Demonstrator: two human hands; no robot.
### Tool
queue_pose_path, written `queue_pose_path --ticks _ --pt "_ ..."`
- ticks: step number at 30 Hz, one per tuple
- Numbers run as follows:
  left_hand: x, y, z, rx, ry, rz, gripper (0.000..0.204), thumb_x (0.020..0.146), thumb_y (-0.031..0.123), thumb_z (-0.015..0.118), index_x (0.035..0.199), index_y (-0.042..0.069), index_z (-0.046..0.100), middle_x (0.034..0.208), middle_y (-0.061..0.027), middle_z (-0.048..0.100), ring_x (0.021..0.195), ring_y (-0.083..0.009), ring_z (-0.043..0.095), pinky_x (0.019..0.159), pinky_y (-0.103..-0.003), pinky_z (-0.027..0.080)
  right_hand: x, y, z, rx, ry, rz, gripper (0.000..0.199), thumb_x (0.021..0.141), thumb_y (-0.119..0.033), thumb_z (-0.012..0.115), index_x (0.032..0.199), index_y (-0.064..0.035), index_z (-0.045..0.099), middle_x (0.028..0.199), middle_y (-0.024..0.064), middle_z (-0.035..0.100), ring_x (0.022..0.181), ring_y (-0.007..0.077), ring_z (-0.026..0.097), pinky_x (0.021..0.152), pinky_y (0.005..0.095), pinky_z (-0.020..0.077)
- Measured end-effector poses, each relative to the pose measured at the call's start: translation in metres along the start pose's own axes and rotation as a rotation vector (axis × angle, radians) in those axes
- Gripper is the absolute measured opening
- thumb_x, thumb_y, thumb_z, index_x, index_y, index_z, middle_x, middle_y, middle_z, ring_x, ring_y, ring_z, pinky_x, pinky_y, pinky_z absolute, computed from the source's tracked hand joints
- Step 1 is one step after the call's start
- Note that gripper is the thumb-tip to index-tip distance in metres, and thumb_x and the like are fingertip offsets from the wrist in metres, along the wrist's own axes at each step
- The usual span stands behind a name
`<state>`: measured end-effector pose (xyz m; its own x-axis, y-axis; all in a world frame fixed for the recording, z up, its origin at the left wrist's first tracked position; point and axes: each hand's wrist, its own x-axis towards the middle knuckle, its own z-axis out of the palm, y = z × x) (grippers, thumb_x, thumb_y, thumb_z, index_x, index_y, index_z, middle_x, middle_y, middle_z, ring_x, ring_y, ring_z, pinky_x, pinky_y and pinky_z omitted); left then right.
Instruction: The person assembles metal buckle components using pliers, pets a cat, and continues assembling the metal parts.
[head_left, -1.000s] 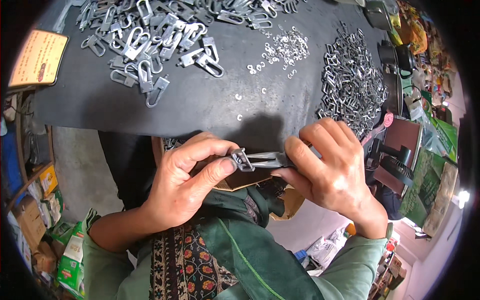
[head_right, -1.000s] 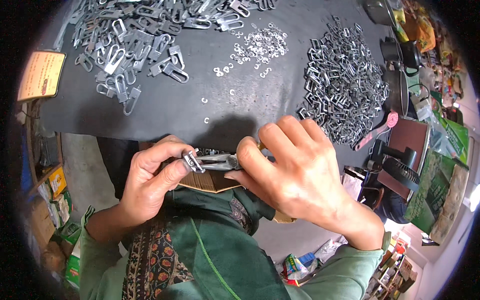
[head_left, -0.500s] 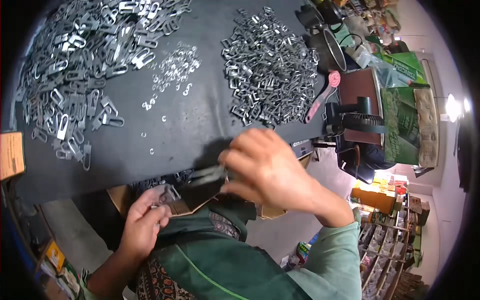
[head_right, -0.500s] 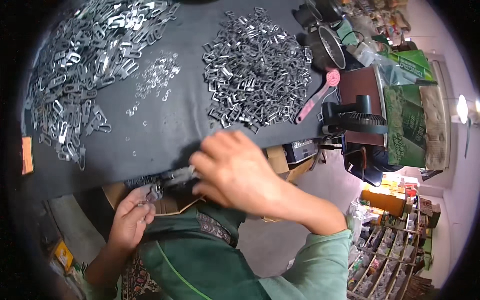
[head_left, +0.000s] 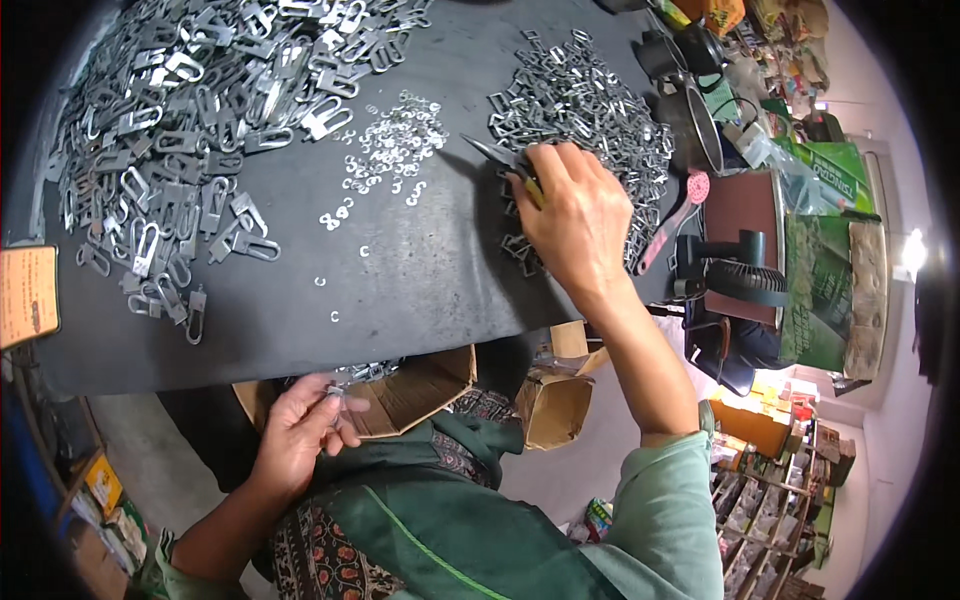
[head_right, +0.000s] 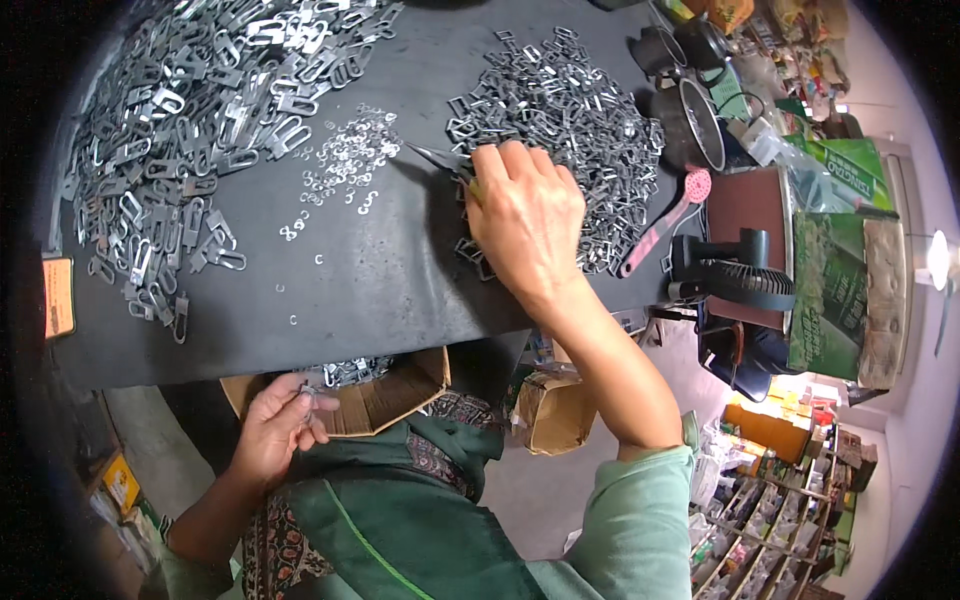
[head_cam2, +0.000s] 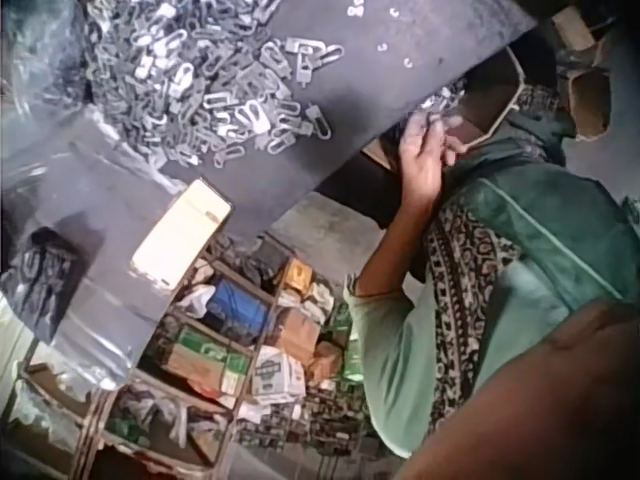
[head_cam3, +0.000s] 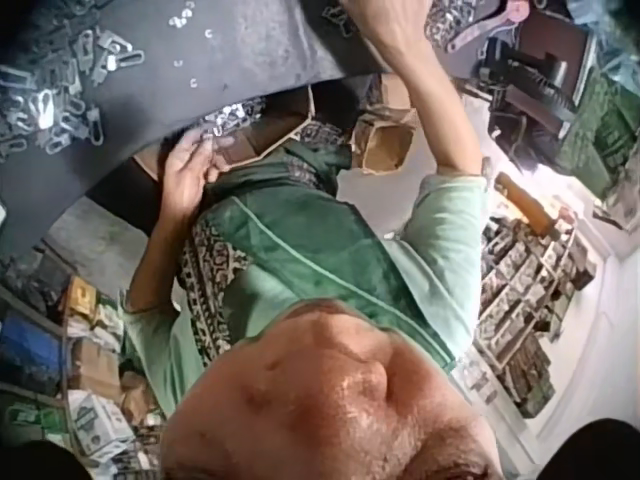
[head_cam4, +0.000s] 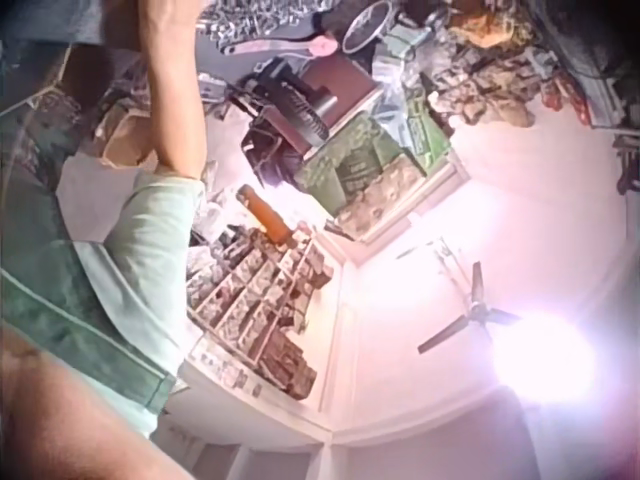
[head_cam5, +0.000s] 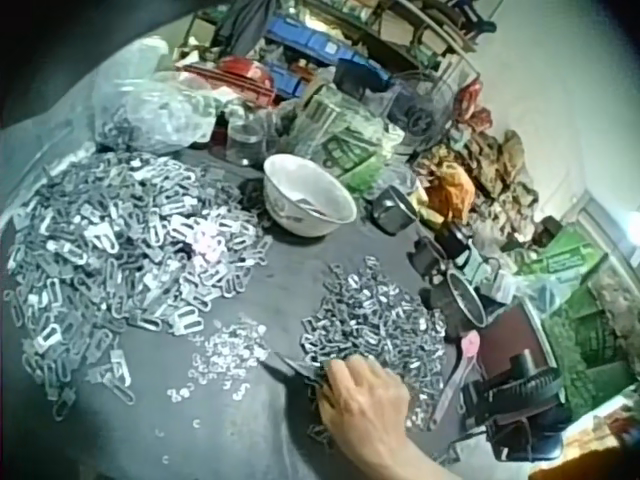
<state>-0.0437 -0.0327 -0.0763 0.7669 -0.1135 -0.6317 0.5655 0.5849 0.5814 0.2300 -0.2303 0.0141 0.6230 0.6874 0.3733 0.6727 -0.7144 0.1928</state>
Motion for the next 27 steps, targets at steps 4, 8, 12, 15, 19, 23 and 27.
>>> queue_pose_path --ticks 4,8,12,15,19,23,27 --pt "-0.008 0.017 0.004 0.166 -0.152 -0.004 0.028 0.102 0.008 0.047 0.128 0.002 0.054 0.09 -0.0083 0.068 0.062 -0.0064 0.054 0.055 -0.02 0.043 -0.006 0.003 -0.001 0.022 -0.08 -0.107 0.019 0.07 -0.012 0.072 0.08 -0.0095 0.056 0.077 0.0043 0.056 0.076 0.0233 0.06 0.065 0.0373 0.0475" --pt "-0.018 0.03 0.02 0.228 -0.234 0.111 0.029 0.103 0.008 0.044 0.128 0.0 0.055 0.083 -0.0056 0.064 0.06 -0.0048 0.05 0.056 -0.019 0.042 -0.006 0.003 -0.005 0.011 -0.087 -0.094 0.019 0.071 -0.01 0.071 0.079 -0.0088 0.054 0.076 0.006 0.054 0.076 0.0252 0.06 0.066 0.0389 0.048" --pt "-0.022 0.054 0.037 0.232 -0.227 0.134 0.025 0.101 0.006 0.045 0.123 -0.001 0.056 0.084 -0.0053 0.064 0.061 -0.0043 0.049 0.058 -0.019 0.042 -0.003 -0.003 -0.02 0.096 -0.125 -0.123 0.016 0.073 -0.01 0.071 0.08 -0.0069 0.056 0.075 0.0083 0.054 0.072 0.0282 0.06 0.063 0.0405 0.0481" --pt "-0.023 0.069 0.05 0.213 -0.169 0.11 0.018 0.101 0.007 0.049 0.113 -0.001 0.059 0.086 -0.0039 0.063 0.065 -0.004 0.05 0.06 -0.02 0.043 -0.01 -0.031 -0.051 0.666 -0.373 0.022 0.013 0.082 -0.01 0.07 0.085 -0.0039 0.059 0.074 0.008 0.058 0.065 0.0228 0.057 0.058 0.0343 0.0446" --pt "-0.021 0.066 0.052 0.141 -0.088 0.301 0.014 0.1 0.009 0.056 0.109 -0.001 0.059 0.083 0.0006 0.061 0.069 -0.0035 0.054 0.061 -0.02 0.044 -0.036 -0.078 -0.074 1.386 -0.631 0.386 0.01 0.095 -0.01 0.064 0.089 -0.0027 0.059 0.073 -0.0023 0.05 0.071 0.005 0.044 0.061 0.0246 0.0382" --pt "-0.019 0.065 0.054 0.168 -0.07 0.305 0.012 0.099 0.009 0.058 0.106 -0.001 0.062 0.079 0.0001 0.061 0.067 -0.0035 0.054 0.06 -0.021 0.044 -0.048 -0.092 -0.071 1.39 -0.655 0.275 0.012 0.093 -0.01 0.065 0.087 -0.0011 0.058 0.069 0.0022 0.05 0.065 0.0091 0.046 0.059 0.0278 0.0388" --pt "-0.02 0.058 0.05 0.245 -0.069 0.368 0.013 0.098 0.008 0.059 0.104 -0.002 0.064 0.074 -0.0008 0.061 0.065 -0.0036 0.056 0.059 -0.021 0.045 -0.044 -0.088 -0.07 1.275 -0.714 0.146 0.012 0.091 -0.007 0.064 0.085 0.0004 0.058 0.069 0.007 0.052 0.062 0.0163 0.052 0.058 0.0318 0.041"
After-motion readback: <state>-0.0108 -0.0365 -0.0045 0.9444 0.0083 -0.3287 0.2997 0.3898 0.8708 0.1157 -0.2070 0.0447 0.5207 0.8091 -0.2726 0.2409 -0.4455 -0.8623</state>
